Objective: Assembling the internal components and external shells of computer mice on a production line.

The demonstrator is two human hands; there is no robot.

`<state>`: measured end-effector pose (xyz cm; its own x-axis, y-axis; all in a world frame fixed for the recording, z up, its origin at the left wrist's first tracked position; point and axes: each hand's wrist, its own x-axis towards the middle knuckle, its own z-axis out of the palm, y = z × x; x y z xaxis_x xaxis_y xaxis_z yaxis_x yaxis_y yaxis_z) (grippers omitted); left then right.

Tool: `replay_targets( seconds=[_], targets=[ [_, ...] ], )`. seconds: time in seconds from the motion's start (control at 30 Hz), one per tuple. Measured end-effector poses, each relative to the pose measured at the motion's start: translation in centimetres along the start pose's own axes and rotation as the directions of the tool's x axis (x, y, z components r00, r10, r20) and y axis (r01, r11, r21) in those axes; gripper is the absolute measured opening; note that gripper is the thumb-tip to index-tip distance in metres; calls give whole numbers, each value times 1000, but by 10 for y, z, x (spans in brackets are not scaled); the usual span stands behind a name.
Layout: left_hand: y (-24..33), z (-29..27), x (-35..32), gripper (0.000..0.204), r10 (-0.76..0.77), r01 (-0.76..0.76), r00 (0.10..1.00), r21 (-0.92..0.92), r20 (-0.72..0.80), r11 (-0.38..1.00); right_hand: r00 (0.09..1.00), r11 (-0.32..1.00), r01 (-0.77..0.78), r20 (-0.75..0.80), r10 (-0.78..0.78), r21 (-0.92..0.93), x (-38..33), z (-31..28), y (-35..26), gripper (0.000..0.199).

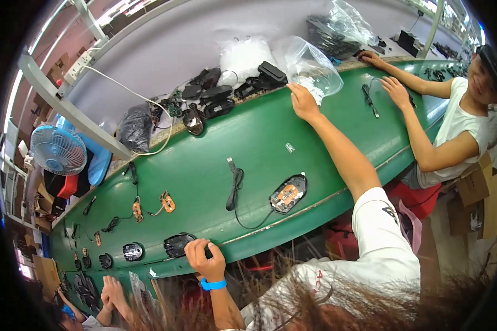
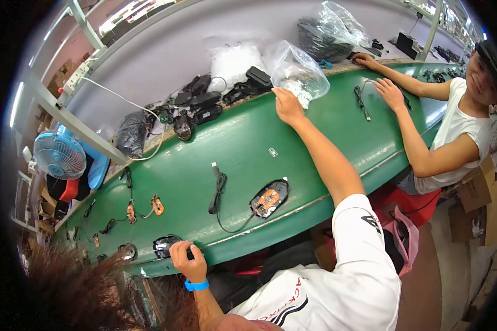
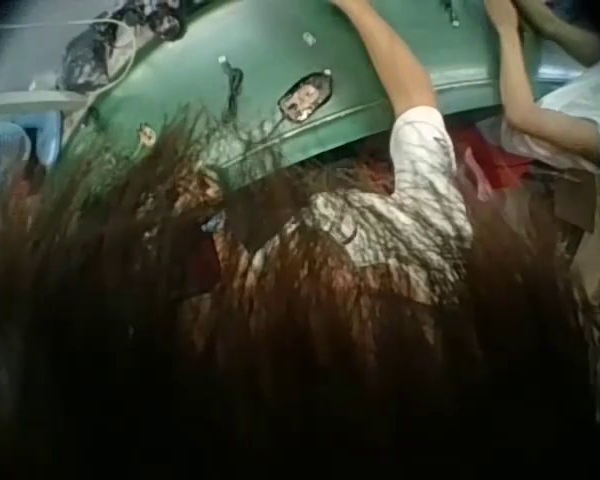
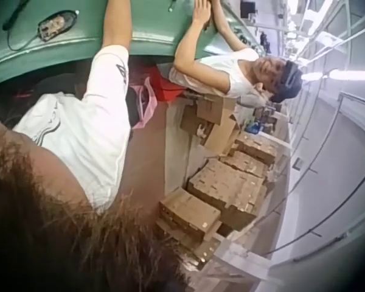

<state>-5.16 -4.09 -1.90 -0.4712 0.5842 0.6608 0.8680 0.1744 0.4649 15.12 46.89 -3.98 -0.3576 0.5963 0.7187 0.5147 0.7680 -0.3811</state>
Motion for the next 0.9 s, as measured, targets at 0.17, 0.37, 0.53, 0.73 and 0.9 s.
replay_targets(
  seconds=[0.17,0.37,0.53,0.73,0.9],
  targets=[
    [1,5,-2,6,8,-8,1000,1,0,1000,989,985,-119,-71,128,125,28,21,28,35],
    [-1,3,-1,6,3,-3,1000,11,0,1000,996,983,-46,-73,60,175,45,45,-5,34],
    [-1,-2,-1,5,6,-6,1000,-8,1,1000,995,996,86,-38,-87,-23,14,24,-15,24],
    [4,1,5,6,33,-34,999,-40,-8,999,983,981,-106,168,78,161,-12,-38,-24,18],
    [-2,-1,2,6,19,-19,1000,-47,5,999,926,971,-238,307,220,21,-21,-65,-43,20]
  ],
)
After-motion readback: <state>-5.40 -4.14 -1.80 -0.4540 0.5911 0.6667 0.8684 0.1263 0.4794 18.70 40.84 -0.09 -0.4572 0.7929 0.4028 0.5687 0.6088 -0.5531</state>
